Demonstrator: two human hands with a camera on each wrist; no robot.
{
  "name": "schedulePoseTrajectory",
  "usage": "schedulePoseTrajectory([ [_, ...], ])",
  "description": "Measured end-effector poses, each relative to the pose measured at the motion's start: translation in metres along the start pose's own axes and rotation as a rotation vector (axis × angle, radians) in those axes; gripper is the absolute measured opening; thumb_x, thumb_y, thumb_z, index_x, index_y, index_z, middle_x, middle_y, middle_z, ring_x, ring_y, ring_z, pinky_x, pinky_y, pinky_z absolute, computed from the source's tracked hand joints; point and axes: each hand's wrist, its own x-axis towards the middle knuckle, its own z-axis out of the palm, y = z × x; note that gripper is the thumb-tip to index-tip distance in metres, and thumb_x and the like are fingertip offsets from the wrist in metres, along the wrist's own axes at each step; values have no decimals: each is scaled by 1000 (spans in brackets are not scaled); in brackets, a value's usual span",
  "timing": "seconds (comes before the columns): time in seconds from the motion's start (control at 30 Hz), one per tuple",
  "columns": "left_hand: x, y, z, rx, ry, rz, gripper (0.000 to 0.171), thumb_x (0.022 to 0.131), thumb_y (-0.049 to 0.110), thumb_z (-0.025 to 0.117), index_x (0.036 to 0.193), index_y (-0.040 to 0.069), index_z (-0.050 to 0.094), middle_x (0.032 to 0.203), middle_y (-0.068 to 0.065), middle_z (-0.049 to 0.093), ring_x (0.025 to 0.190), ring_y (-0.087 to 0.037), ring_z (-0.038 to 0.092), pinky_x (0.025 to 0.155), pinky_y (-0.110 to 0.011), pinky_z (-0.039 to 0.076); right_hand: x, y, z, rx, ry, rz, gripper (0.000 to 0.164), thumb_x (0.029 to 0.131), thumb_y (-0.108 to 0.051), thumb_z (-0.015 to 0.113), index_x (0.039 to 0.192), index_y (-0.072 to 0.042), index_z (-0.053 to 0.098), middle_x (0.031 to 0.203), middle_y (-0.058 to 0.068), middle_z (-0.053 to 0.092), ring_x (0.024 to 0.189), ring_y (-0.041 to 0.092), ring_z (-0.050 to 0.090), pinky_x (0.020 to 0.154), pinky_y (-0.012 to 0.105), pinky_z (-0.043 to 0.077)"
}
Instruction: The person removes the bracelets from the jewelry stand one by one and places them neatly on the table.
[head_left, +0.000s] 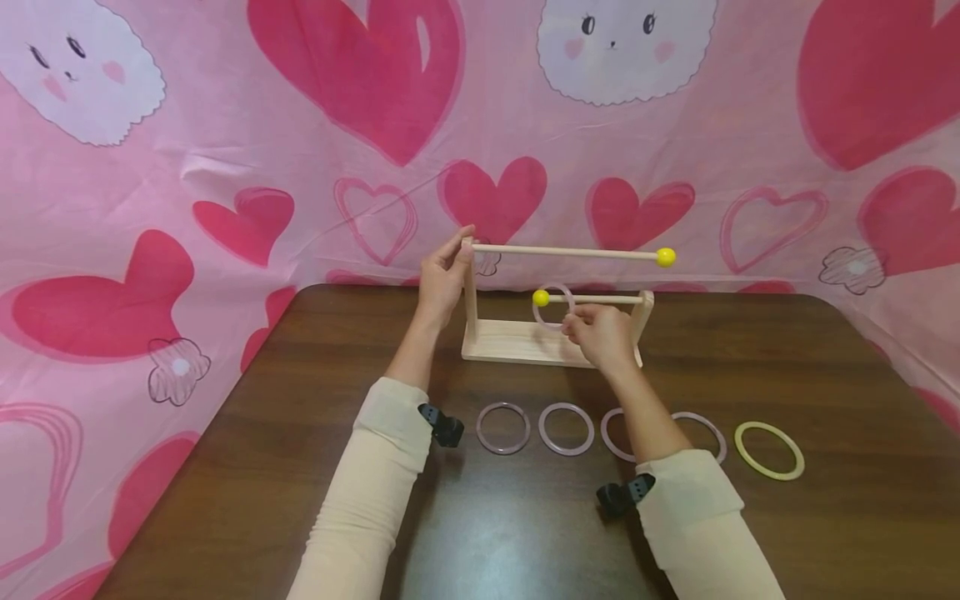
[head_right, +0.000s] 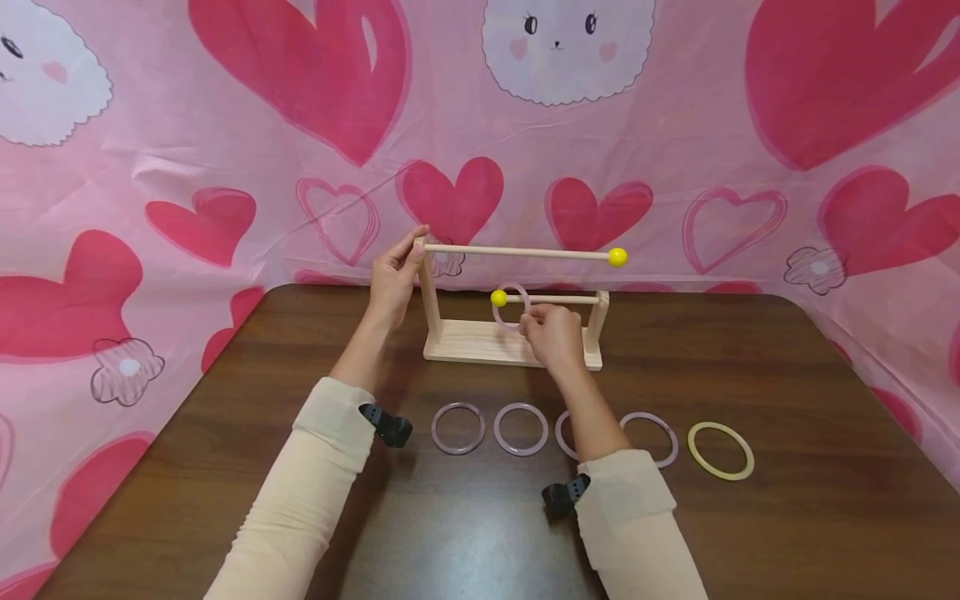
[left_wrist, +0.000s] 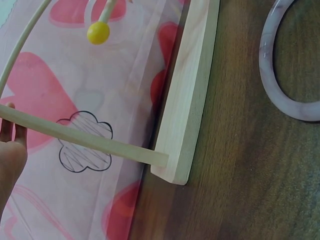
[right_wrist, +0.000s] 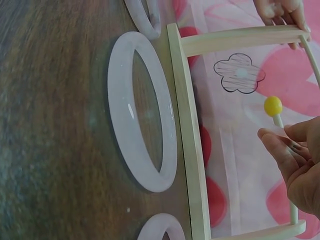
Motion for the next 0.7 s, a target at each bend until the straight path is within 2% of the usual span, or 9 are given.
schedulePoseTrajectory([
  [0.33, 0, 0, 0, -27, -6, -9, 36, 92, 12, 56, 126, -1, 55, 129, -14, 53, 120, -19, 48, 98, -24, 39, 2, -4, 2, 98, -44, 41, 22, 90, -5, 56, 102, 9, 66, 83, 19, 69, 72, 25, 68, 58, 20, 54],
  [0.7, 0, 0, 0, 11, 3, 3, 35, 93, 12, 56, 125, -1, 55, 127, -14, 54, 117, -17, 51, 96, -24, 40, -2, -5, -1, 119, -78, 52, 22, 89, -4, 54, 101, 9, 66, 84, 19, 69, 73, 26, 68, 58, 20, 54],
])
